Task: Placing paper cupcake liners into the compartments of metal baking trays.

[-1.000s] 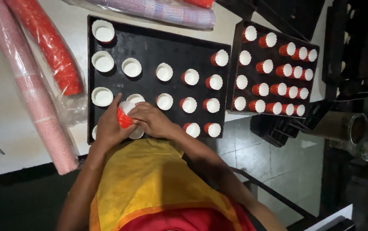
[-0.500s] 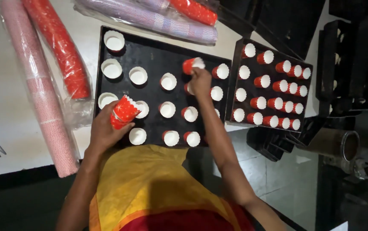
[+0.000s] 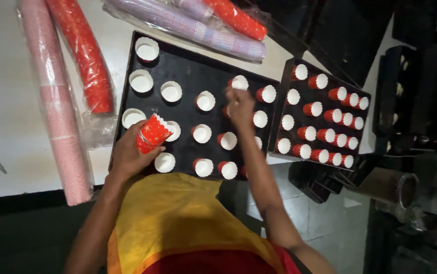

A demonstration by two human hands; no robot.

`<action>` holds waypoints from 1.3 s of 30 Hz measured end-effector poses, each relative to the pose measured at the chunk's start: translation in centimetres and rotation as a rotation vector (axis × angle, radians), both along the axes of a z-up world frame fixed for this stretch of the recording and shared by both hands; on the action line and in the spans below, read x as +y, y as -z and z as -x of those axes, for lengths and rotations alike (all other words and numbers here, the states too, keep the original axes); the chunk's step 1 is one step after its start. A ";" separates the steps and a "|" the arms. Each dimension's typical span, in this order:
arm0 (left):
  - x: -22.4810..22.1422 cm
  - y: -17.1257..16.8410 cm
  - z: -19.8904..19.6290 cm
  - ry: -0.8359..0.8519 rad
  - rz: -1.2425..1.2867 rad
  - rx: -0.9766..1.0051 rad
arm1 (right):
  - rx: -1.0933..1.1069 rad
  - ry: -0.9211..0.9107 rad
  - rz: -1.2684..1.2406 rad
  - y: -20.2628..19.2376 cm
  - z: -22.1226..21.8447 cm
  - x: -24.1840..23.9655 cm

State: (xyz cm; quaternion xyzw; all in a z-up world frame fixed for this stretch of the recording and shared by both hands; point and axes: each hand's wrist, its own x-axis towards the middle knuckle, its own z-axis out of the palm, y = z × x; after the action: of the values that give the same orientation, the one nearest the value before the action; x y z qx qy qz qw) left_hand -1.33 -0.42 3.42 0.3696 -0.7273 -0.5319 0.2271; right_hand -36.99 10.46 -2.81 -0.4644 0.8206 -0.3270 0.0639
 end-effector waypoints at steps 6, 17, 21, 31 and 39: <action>0.6 1.4 2.2 0.121 0.067 0.058 | -0.397 -0.453 0.002 -6.9 -13.6 1.6; 1.3 2.0 1.5 0.214 0.098 0.085 | -0.256 -0.427 0.107 -4.6 -11.6 2.0; 1.2 3.1 0.2 0.134 0.169 0.096 | 0.075 -0.250 0.137 -2.5 -4.5 -0.8; 0.5 2.4 -1.8 -0.036 0.099 0.036 | 0.275 -0.209 -0.261 7.6 5.7 -6.5; 0.5 2.2 -2.0 -0.086 0.076 -0.004 | 0.171 -0.288 -0.025 7.5 4.0 -6.0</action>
State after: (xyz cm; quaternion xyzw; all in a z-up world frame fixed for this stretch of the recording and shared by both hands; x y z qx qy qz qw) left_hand 0.64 0.07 1.25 0.3928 -0.7307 -0.4929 0.2622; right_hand -40.98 4.43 -10.35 -0.6027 0.7519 -0.2633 0.0458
